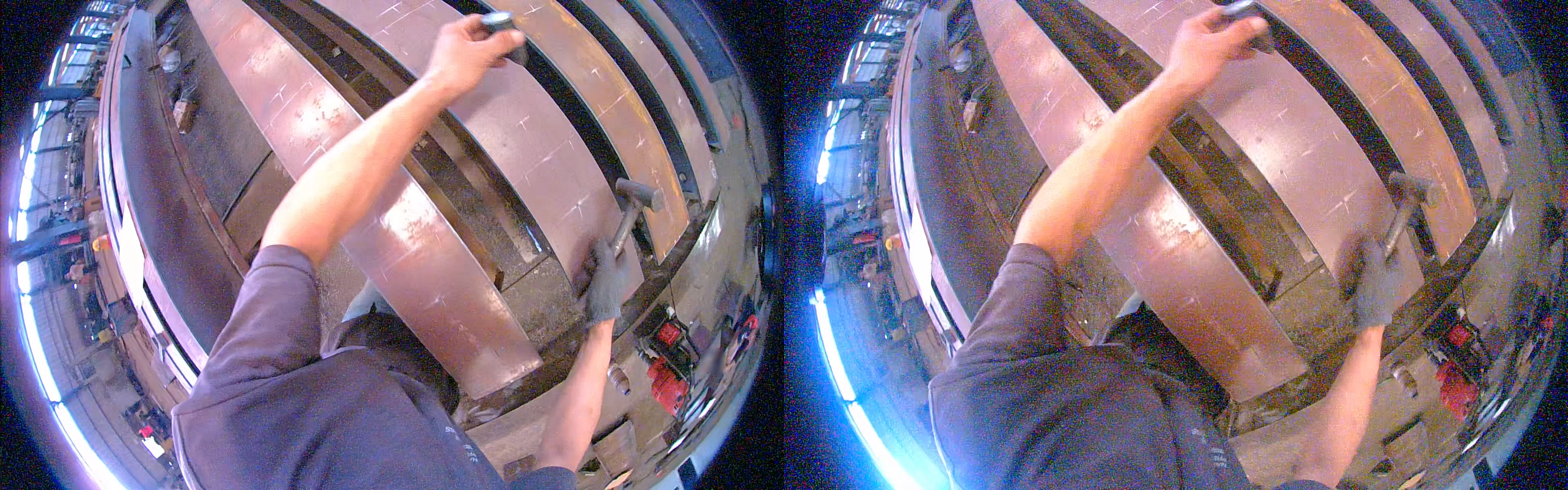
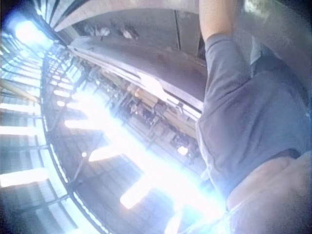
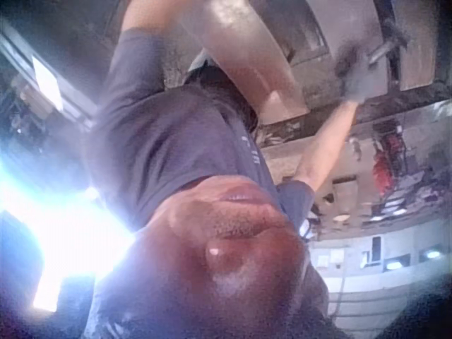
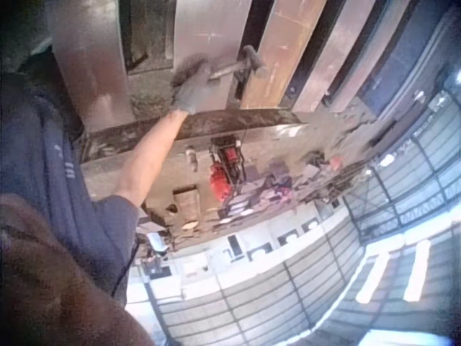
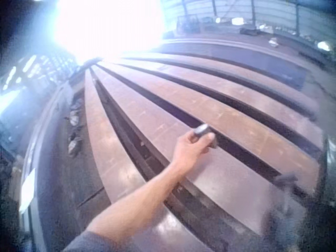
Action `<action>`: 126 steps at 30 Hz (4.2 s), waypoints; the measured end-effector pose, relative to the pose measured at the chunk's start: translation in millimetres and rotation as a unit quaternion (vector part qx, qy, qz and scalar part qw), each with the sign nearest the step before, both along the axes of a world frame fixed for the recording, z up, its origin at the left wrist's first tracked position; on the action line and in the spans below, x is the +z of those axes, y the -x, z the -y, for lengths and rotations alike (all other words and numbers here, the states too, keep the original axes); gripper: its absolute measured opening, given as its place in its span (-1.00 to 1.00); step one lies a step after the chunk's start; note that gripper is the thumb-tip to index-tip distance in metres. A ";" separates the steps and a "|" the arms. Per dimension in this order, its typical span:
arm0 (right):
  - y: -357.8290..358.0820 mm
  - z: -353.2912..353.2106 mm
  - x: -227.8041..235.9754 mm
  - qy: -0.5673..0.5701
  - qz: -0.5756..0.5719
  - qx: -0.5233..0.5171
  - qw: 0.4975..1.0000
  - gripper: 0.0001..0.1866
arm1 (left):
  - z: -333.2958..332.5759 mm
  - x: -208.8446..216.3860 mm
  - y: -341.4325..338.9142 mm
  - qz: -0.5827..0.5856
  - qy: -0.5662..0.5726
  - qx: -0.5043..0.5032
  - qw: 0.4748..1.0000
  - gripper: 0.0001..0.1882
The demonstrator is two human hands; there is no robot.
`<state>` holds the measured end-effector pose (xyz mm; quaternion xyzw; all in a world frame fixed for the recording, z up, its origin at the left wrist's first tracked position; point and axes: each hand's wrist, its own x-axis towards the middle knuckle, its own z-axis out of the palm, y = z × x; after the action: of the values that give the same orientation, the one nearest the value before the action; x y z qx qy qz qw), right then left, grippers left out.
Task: The person uses a hammer and a metal punch to repeatedly strike a large curved metal sheet, creating indentations along its surface. The person holds the punch with the left hand and strikes it with the hammer in the right hand while standing in a workshop.
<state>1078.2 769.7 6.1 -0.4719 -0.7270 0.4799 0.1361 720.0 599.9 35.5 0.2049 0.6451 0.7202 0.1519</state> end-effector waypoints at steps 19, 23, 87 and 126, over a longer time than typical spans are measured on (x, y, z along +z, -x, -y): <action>6.6 12.3 15.1 0.013 0.000 -0.012 1.000 -0.75 | 16.2 -18.6 -49.1 -0.075 0.226 -0.052 0.970 -0.55; 9.0 16.4 19.9 0.005 0.015 -0.007 1.000 -0.71 | 13.3 -30.3 -49.4 -0.146 0.206 -0.028 0.967 -0.53; 2.4 46.5 42.6 -0.003 0.002 0.111 0.994 -0.79 | 6.6 -36.1 -62.6 -0.147 0.161 0.013 0.976 -0.54; -6.7 30.6 25.5 0.083 -0.044 0.039 0.995 -0.75 | 4.7 -42.3 -65.1 -0.175 0.265 0.072 0.946 -0.38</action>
<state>1084.9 739.1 31.6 -0.4314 -0.6955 0.5639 0.1099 785.1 595.2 -6.9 0.2335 0.8419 0.4853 0.0334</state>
